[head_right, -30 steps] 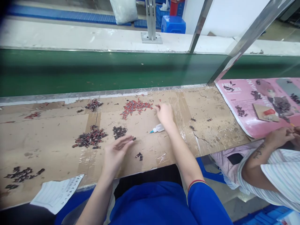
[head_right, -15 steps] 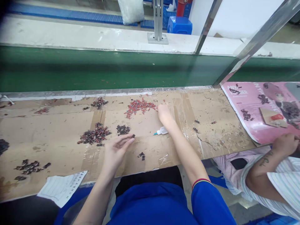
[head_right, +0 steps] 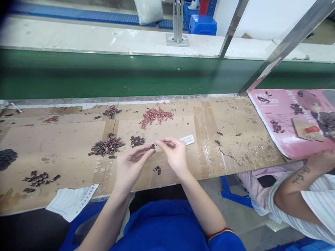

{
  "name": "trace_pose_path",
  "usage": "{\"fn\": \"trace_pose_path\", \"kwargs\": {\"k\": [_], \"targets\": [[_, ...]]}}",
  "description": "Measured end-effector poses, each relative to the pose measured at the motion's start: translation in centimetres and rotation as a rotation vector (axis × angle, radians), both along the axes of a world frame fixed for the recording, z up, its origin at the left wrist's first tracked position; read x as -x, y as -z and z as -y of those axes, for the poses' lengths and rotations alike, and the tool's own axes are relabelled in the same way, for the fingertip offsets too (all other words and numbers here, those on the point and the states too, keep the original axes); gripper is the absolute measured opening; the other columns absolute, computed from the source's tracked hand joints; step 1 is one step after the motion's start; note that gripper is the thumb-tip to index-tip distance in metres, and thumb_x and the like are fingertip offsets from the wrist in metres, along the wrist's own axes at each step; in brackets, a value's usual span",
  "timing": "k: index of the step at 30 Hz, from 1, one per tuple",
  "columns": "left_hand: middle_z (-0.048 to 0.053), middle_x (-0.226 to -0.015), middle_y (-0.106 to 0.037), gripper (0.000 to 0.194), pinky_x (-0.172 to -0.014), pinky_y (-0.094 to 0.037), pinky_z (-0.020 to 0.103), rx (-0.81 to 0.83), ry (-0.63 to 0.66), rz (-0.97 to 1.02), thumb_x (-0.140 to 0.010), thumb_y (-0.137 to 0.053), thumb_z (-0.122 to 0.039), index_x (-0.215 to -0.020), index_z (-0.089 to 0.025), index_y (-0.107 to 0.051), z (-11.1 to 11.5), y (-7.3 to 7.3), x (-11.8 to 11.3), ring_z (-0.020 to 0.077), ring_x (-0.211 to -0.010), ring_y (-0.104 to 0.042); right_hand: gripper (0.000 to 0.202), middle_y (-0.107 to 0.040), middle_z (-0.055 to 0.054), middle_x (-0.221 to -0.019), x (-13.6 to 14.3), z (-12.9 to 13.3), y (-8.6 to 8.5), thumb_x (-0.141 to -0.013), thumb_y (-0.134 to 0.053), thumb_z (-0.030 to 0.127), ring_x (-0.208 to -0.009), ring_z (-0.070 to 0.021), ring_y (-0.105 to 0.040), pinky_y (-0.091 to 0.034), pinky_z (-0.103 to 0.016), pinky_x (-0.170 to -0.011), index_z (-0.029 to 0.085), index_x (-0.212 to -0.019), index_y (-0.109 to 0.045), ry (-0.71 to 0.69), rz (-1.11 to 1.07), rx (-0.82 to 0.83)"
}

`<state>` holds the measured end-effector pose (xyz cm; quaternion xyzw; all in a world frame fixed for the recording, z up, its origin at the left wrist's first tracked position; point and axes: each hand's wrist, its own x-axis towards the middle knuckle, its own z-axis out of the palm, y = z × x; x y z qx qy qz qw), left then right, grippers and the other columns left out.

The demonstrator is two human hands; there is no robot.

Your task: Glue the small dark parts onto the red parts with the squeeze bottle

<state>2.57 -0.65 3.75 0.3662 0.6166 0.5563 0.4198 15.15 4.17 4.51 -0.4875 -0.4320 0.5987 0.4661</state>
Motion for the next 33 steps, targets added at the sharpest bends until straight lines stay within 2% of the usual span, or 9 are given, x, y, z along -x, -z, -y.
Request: {"fn": "trace_pose_path", "kwargs": {"k": [9, 17, 27, 33], "targets": [[0.007, -0.082, -0.077, 0.026, -0.073, -0.063, 0.033, -0.025, 0.02, -0.05, -0.067, -0.077, -0.037, -0.082, -0.016, -0.075, 0.5, -0.7, -0.2, 0.0212, -0.073, -0.074, 0.03, -0.076, -0.005, -0.072, 0.3, 0.7, -0.2, -0.061, -0.08, 0.043, -0.074, -0.0207, -0.073, -0.058, -0.032, -0.072, 0.018, -0.072, -0.067, -0.025, -0.086, 0.091], [0.006, -0.083, -0.078, 0.023, -0.075, -0.063, 0.032, -0.011, 0.055, -0.057, -0.069, -0.077, -0.036, -0.081, -0.017, -0.076, 0.6, -0.9, -0.4, 0.0216, -0.076, -0.074, 0.026, -0.075, -0.005, -0.073, 0.9, 1.6, -0.1, -0.059, -0.083, 0.038, -0.073, -0.0213, -0.072, -0.059, -0.034, -0.074, 0.019, -0.069, -0.068, 0.103, -0.023, 0.021], [0.008, -0.081, -0.077, 0.029, -0.076, -0.062, 0.034, 0.026, 0.116, 0.023, -0.065, -0.079, -0.04, -0.08, -0.015, -0.075, 0.4, -1.6, -0.5, 0.0224, -0.075, -0.074, 0.024, -0.075, -0.003, -0.073, 0.1, 1.8, 0.4, -0.057, -0.084, 0.036, -0.072, -0.0195, -0.071, -0.058, -0.035, -0.075, 0.02, -0.068, -0.07, 0.078, -0.109, 0.059], [0.008, -0.078, -0.076, 0.028, -0.072, -0.062, 0.032, 0.013, 0.129, 0.052, -0.064, -0.079, -0.037, -0.078, -0.014, -0.073, 0.2, -1.3, -0.6, 0.0203, -0.072, -0.073, 0.022, -0.075, -0.003, -0.073, -0.3, 1.7, 0.7, -0.056, -0.085, 0.036, -0.073, -0.0196, -0.071, -0.057, -0.037, -0.079, 0.021, -0.067, -0.072, 0.06, -0.164, 0.095]]}}
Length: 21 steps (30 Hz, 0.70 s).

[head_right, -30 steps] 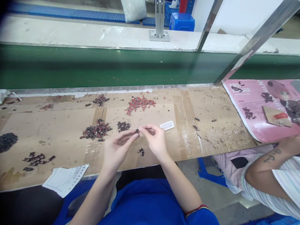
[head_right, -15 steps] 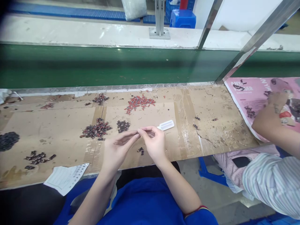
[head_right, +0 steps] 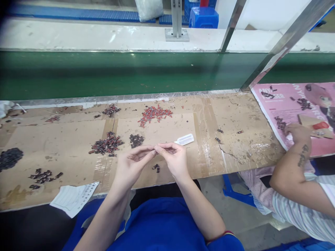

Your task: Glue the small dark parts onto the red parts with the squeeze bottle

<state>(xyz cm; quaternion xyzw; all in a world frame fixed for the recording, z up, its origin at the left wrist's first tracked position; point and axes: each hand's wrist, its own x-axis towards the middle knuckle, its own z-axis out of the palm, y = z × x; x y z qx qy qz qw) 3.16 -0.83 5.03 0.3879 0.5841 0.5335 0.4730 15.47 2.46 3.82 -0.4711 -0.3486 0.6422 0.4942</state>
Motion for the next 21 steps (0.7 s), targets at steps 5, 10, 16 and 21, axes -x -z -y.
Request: {"fn": "trace_pose_path", "kwargs": {"k": [5, 10, 16, 21], "targets": [[0.008, -0.077, -0.075, 0.029, -0.07, -0.06, 0.03, 0.032, 0.017, -0.014, -0.064, -0.078, -0.037, -0.079, -0.013, -0.072, -0.2, 0.7, -0.2, 0.019, -0.07, -0.071, 0.025, -0.075, -0.003, -0.074, -0.4, 0.2, 0.6, -0.055, -0.085, 0.038, -0.072, -0.02, -0.071, -0.058, -0.036, -0.076, 0.021, -0.069, -0.072, -0.044, 0.02, 0.012], [0.01, -0.09, -0.074, 0.036, -0.074, -0.06, 0.033, 0.027, 0.148, -0.012, -0.068, -0.076, -0.039, -0.092, -0.014, -0.068, -0.6, 1.3, -1.4, 0.0185, -0.073, -0.071, 0.017, -0.075, -0.004, -0.081, -2.0, 0.3, 0.9, -0.071, -0.075, 0.036, -0.076, -0.0206, -0.07, -0.058, -0.035, -0.075, 0.022, -0.08, -0.074, 0.045, 0.217, -0.158], [0.01, -0.116, -0.064, 0.034, -0.082, -0.056, 0.035, -0.165, 0.134, -0.518, -0.079, -0.068, -0.034, -0.11, -0.021, -0.062, 0.1, 1.8, 0.0, 0.0201, -0.096, -0.067, 0.028, -0.073, -0.012, -0.097, -8.9, -2.2, 1.7, -0.087, -0.059, 0.044, -0.093, -0.0272, -0.066, -0.051, -0.05, -0.088, 0.02, -0.095, -0.072, 0.398, 0.802, -0.402], [0.005, -0.092, -0.07, 0.012, -0.08, -0.055, 0.035, -0.229, 0.344, -0.763, -0.088, -0.057, -0.027, -0.092, -0.023, -0.067, 2.4, 3.8, 3.1, 0.0208, -0.089, -0.066, 0.057, -0.048, -0.009, -0.144, -12.4, -4.0, 2.4, -0.081, -0.062, 0.058, -0.139, -0.0367, -0.029, -0.032, -0.062, -0.108, 0.03, -0.13, -0.056, -0.135, 1.273, -0.713]]}}
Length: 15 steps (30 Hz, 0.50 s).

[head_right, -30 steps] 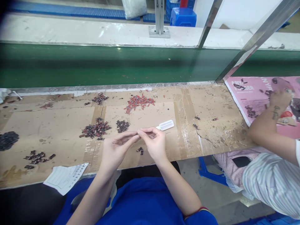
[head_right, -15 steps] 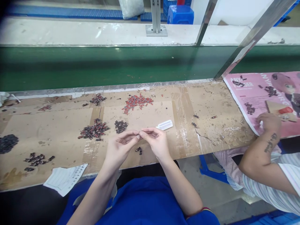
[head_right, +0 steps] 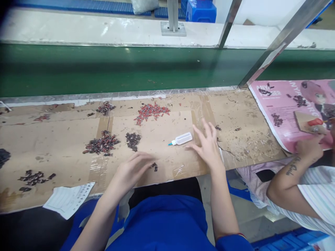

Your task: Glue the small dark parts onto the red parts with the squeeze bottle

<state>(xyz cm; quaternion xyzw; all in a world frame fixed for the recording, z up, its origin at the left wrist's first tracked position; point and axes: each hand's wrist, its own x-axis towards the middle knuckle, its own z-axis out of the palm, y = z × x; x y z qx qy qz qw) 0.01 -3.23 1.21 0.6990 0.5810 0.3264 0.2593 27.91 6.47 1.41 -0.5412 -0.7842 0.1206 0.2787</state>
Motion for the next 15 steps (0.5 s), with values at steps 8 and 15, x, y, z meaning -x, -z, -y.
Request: {"fn": "trace_pose_path", "kwargs": {"k": [8, 15], "targets": [[0.005, -0.084, -0.069, 0.017, -0.074, -0.055, 0.033, -0.085, -0.036, -0.062, -0.09, -0.052, -0.023, -0.088, -0.023, -0.069, 1.0, 1.9, -0.6, 0.0205, -0.083, -0.064, 0.027, -0.068, -0.01, -0.11, 2.0, -1.7, -0.1, -0.086, -0.062, 0.042, -0.117, -0.032, -0.053, -0.043, -0.053, -0.1, 0.025, -0.107, -0.065, -0.273, -0.096, 0.202], [0.005, -0.088, -0.073, 0.009, -0.082, -0.053, 0.038, -0.005, -0.161, 0.053, -0.083, -0.062, -0.024, -0.086, -0.023, -0.071, -1.7, 2.5, -0.9, 0.0222, -0.086, -0.065, 0.037, -0.068, -0.001, -0.075, 6.0, 1.3, -0.3, -0.061, -0.076, 0.052, -0.065, -0.018, -0.061, -0.049, -0.031, -0.06, 0.023, -0.081, -0.065, 0.057, -0.92, 0.469]]}}
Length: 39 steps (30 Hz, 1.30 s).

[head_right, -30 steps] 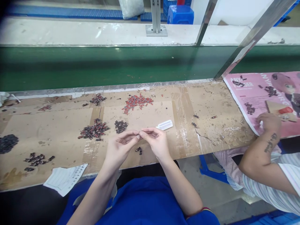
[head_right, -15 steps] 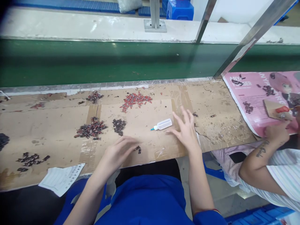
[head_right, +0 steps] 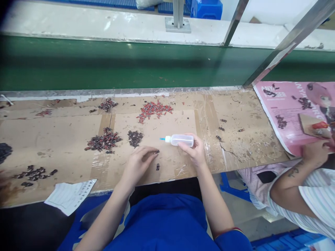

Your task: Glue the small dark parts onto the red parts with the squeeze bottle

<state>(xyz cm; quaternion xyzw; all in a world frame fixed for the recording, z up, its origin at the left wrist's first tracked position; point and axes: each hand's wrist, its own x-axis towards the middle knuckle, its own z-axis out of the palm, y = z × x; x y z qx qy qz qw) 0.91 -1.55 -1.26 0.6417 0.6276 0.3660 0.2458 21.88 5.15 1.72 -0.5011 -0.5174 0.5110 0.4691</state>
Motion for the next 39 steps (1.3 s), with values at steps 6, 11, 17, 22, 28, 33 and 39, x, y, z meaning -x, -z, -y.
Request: {"fn": "trace_pose_path", "kwargs": {"k": [6, 11, 17, 22, 28, 33, 39], "targets": [[0.006, -0.087, -0.075, 0.017, -0.086, -0.055, 0.04, 0.147, -0.096, 0.193, -0.076, -0.069, -0.022, -0.093, -0.02, -0.07, -0.6, -0.1, -0.3, 0.0218, -0.086, -0.07, 0.035, -0.054, 0.004, -0.056, 3.2, 1.5, 1.5, -0.068, -0.069, 0.054, -0.048, -0.0113, -0.046, -0.039, -0.026, -0.049, 0.022, -0.068, -0.056, 0.086, -0.172, 0.181], [0.007, -0.088, -0.076, 0.02, -0.086, -0.057, 0.04, 0.173, -0.156, 0.316, -0.074, -0.071, -0.024, -0.093, -0.019, -0.068, -0.3, 0.2, -0.4, 0.0215, -0.081, -0.073, 0.031, -0.057, 0.003, -0.062, 3.4, 2.1, 1.9, -0.069, -0.068, 0.049, -0.056, -0.0132, -0.052, -0.044, -0.027, -0.057, 0.022, -0.071, -0.053, 0.137, -0.048, 0.12], [0.005, -0.085, -0.076, 0.016, -0.086, -0.057, 0.04, 0.128, -0.187, 0.294, -0.076, -0.07, -0.027, -0.09, -0.02, -0.068, -0.2, 0.5, -0.5, 0.0218, -0.08, -0.074, 0.025, -0.06, 0.002, -0.066, 3.3, 2.4, 2.3, -0.074, -0.067, 0.044, -0.061, -0.0153, -0.056, -0.045, -0.027, -0.057, 0.022, -0.072, -0.055, 0.086, 0.033, 0.089], [0.005, -0.085, -0.076, 0.017, -0.087, -0.057, 0.039, 0.114, -0.183, 0.277, -0.075, -0.071, -0.028, -0.089, -0.02, -0.069, -0.2, 0.6, -0.5, 0.022, -0.08, -0.074, 0.025, -0.061, 0.001, -0.066, 3.4, 2.6, 2.2, -0.076, -0.066, 0.044, -0.062, -0.0161, -0.057, -0.045, -0.028, -0.058, 0.022, -0.074, -0.055, 0.062, 0.067, 0.086], [0.005, -0.083, -0.076, 0.015, -0.086, -0.057, 0.039, 0.11, -0.188, 0.274, -0.075, -0.071, -0.028, -0.087, -0.02, -0.069, -0.2, 0.6, -0.5, 0.0222, -0.079, -0.074, 0.025, -0.058, 0.002, -0.066, 3.4, 2.7, 2.1, -0.079, -0.065, 0.044, -0.061, -0.0157, -0.055, -0.044, -0.029, -0.06, 0.022, -0.073, -0.053, 0.054, 0.092, 0.078], [0.004, -0.084, -0.076, 0.013, -0.085, -0.057, 0.038, 0.132, -0.197, 0.273, -0.074, -0.071, -0.027, -0.085, -0.02, -0.069, -0.2, 0.5, -0.6, 0.0217, -0.079, -0.074, 0.026, -0.056, 0.003, -0.064, 3.3, 2.6, 2.4, -0.08, -0.064, 0.043, -0.06, -0.0146, -0.053, -0.042, -0.027, -0.058, 0.022, -0.072, -0.051, 0.088, 0.087, 0.055], [0.004, -0.082, -0.076, 0.012, -0.087, -0.056, 0.037, 0.143, -0.211, 0.251, -0.073, -0.072, -0.024, -0.084, -0.02, -0.069, -0.3, 0.5, -0.6, 0.0211, -0.079, -0.074, 0.027, -0.057, 0.003, -0.065, 3.3, 2.6, 2.5, -0.078, -0.065, 0.044, -0.061, -0.0145, -0.054, -0.043, -0.026, -0.058, 0.021, -0.072, -0.052, 0.086, 0.062, 0.046]]}}
